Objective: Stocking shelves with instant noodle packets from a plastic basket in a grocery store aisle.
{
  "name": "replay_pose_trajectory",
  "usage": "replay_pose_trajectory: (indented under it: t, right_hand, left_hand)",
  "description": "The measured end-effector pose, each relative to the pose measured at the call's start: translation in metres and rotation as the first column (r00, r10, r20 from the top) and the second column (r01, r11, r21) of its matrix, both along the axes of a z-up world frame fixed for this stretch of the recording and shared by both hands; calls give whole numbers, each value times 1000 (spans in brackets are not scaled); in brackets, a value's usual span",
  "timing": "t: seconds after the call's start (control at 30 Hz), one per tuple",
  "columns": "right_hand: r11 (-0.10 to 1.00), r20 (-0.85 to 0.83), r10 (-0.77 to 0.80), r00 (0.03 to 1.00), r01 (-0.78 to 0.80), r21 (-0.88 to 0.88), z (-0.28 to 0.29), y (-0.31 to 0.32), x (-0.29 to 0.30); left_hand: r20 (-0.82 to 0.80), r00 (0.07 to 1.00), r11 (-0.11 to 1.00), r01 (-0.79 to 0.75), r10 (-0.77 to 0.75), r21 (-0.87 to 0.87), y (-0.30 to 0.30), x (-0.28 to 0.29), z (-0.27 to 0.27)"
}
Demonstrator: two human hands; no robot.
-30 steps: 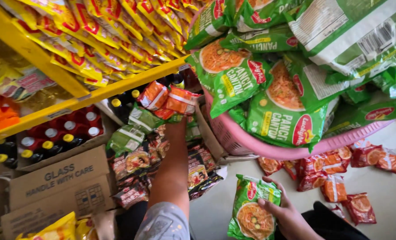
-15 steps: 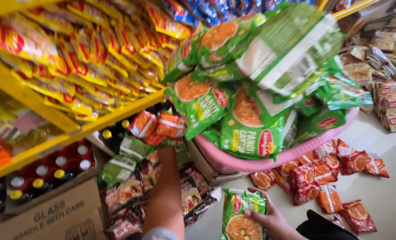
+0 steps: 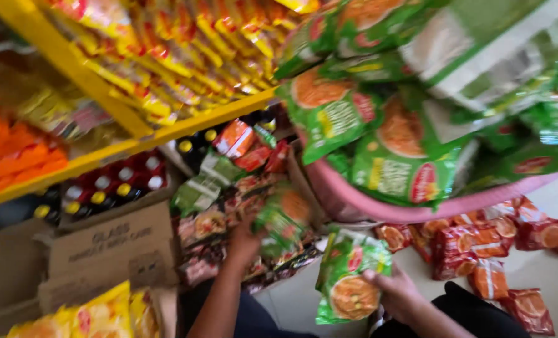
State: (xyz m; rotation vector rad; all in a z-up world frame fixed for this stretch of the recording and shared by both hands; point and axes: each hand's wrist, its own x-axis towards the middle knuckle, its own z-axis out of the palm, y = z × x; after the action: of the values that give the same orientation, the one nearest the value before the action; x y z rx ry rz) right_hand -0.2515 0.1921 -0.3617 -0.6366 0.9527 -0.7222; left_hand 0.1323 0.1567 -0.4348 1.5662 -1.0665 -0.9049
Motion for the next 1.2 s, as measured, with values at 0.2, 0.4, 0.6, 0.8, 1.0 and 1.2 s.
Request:
replay_pose_trajectory:
  t: [0.2, 0.4, 0.6, 0.8, 1.0, 1.2]
  right_hand:
    - [973, 266, 227, 937, -204, -112, 49, 3, 13]
    - [869, 175, 471, 864, -422, -257, 94, 2, 37]
    - [939, 235, 342, 910, -336, -65, -30, 1, -15]
    - [961, 102, 276, 956, -274, -27, 8, 14, 20]
    - [957, 109, 284, 953, -289, 33, 7, 25, 9]
    - [894, 155, 404, 901, -425, 142, -49, 30, -54]
  left_hand:
    - [-28, 848, 848, 530, -529, 26, 77, -62, 73]
    - [-217, 707, 735, 672, -673, -89, 83, -69, 63]
    - [-199, 890, 907, 420, -411, 3, 84, -79, 14]
    - [-568, 817, 980, 19, 100, 200, 83, -119, -21]
    - [-746, 647, 946, 120, 156, 301, 92, -133, 19]
    - [-821, 571, 880, 396, -12, 262, 83, -143, 18]
